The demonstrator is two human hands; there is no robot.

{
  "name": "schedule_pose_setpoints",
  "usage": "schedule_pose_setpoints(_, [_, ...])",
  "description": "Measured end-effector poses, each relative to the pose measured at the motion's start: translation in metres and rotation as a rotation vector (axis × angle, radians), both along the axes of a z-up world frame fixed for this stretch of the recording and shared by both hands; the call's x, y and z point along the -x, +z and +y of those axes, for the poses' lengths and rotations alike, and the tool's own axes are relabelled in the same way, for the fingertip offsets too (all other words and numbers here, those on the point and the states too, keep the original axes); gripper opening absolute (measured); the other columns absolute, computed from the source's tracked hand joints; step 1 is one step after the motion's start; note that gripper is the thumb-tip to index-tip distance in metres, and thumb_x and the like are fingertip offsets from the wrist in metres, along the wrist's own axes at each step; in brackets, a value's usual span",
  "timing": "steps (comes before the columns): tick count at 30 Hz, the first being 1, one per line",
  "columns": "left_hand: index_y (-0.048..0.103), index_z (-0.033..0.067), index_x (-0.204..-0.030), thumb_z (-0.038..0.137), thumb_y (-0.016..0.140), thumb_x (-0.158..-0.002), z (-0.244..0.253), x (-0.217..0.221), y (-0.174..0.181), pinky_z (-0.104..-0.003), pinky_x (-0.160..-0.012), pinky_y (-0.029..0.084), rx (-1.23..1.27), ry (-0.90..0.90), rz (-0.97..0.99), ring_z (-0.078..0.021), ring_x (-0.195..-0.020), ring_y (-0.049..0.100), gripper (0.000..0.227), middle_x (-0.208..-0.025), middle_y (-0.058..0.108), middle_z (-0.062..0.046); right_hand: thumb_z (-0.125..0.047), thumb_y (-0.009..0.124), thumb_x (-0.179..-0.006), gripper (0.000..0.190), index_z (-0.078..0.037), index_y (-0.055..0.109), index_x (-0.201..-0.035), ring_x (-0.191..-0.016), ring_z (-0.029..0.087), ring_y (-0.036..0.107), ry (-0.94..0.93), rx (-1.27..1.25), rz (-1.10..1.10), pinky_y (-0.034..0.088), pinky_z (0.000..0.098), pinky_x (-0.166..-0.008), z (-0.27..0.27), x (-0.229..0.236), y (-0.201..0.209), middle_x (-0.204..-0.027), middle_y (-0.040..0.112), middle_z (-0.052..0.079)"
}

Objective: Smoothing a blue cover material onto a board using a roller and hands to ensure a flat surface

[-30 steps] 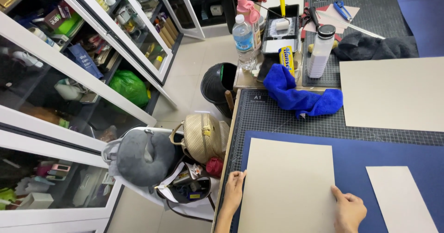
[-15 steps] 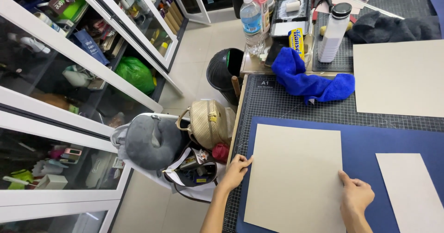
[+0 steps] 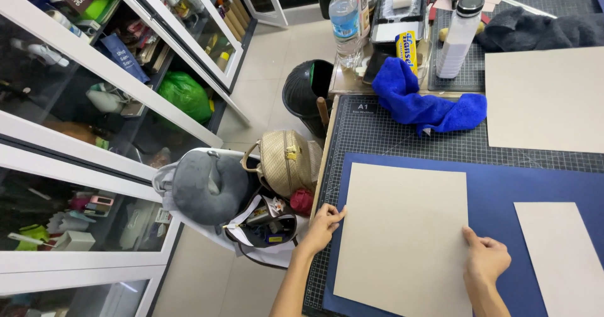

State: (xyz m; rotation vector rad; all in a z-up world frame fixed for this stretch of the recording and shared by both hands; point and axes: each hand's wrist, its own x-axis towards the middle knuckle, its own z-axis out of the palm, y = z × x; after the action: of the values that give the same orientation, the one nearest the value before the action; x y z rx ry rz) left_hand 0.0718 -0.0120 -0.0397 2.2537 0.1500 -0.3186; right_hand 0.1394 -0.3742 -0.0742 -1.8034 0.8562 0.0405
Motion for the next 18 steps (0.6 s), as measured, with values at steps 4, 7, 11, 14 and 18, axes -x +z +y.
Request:
schedule_pose_setpoints(4, [0.059, 0.0212, -0.142, -0.005, 0.052, -0.098, -0.003, 0.002, 0.005, -0.025, -0.088, 0.042, 0.017, 0.018, 0.025, -0.0179, -0.103, 0.05, 0.052, -0.113, 0.045, 0.0, -0.026, 0.082, -0.091, 0.041, -0.001, 0.062, -0.065, -0.063, 0.017, 0.051, 0.008, 0.014, -0.002, 0.046, 0.0327, -0.063, 0.001, 0.002, -0.001, -0.068, 0.057, 0.003])
schedule_pose_setpoints(7, [0.06, 0.0229, -0.141, -0.004, 0.053, -0.097, -0.001, 0.003, -0.003, -0.028, -0.088, 0.045, -0.028, 0.011, 0.011, -0.018, -0.105, 0.052, 0.052, -0.113, 0.047, 0.0, -0.029, 0.084, -0.087, 0.036, -0.002, 0.065, -0.072, -0.087, 0.023, 0.063, -0.051, 0.042, -0.025, 0.053, 0.0354, -0.08, 0.002, 0.002, -0.006, -0.109, 0.061, 0.005])
schedule_pose_setpoints(11, [0.059, 0.0216, -0.142, -0.008, 0.054, -0.095, -0.002, 0.003, -0.005, -0.026, -0.091, 0.044, 0.001, 0.013, -0.021, -0.0169, -0.105, 0.05, 0.055, -0.11, 0.045, 0.001, -0.032, 0.084, -0.086, 0.037, -0.003, 0.067, -0.072, -0.087, 0.023, 0.063, -0.034, 0.08, -0.028, 0.051, 0.0354, -0.082, 0.001, 0.002, -0.011, -0.106, 0.062, 0.006])
schedule_pose_setpoints(14, [0.059, 0.022, -0.142, -0.007, 0.055, -0.095, -0.002, 0.003, -0.003, -0.025, -0.092, 0.043, 0.017, 0.029, -0.003, -0.0162, -0.106, 0.05, 0.055, -0.11, 0.046, 0.001, -0.036, 0.082, -0.084, 0.036, -0.004, 0.069, -0.073, -0.093, 0.024, 0.064, -0.024, 0.129, -0.033, 0.049, 0.036, -0.088, 0.0, 0.001, -0.019, -0.11, 0.062, 0.006])
schedule_pose_setpoints(18, [0.059, 0.0213, -0.142, -0.008, 0.055, -0.094, -0.002, 0.004, -0.004, -0.024, -0.093, 0.042, 0.038, 0.024, -0.021, -0.0158, -0.104, 0.049, 0.056, -0.108, 0.044, 0.001, -0.038, 0.078, -0.085, 0.036, -0.007, 0.069, -0.071, -0.096, 0.029, 0.063, 0.006, 0.213, -0.021, 0.031, 0.0479, -0.109, 0.0, 0.002, -0.029, -0.115, 0.061, 0.006])
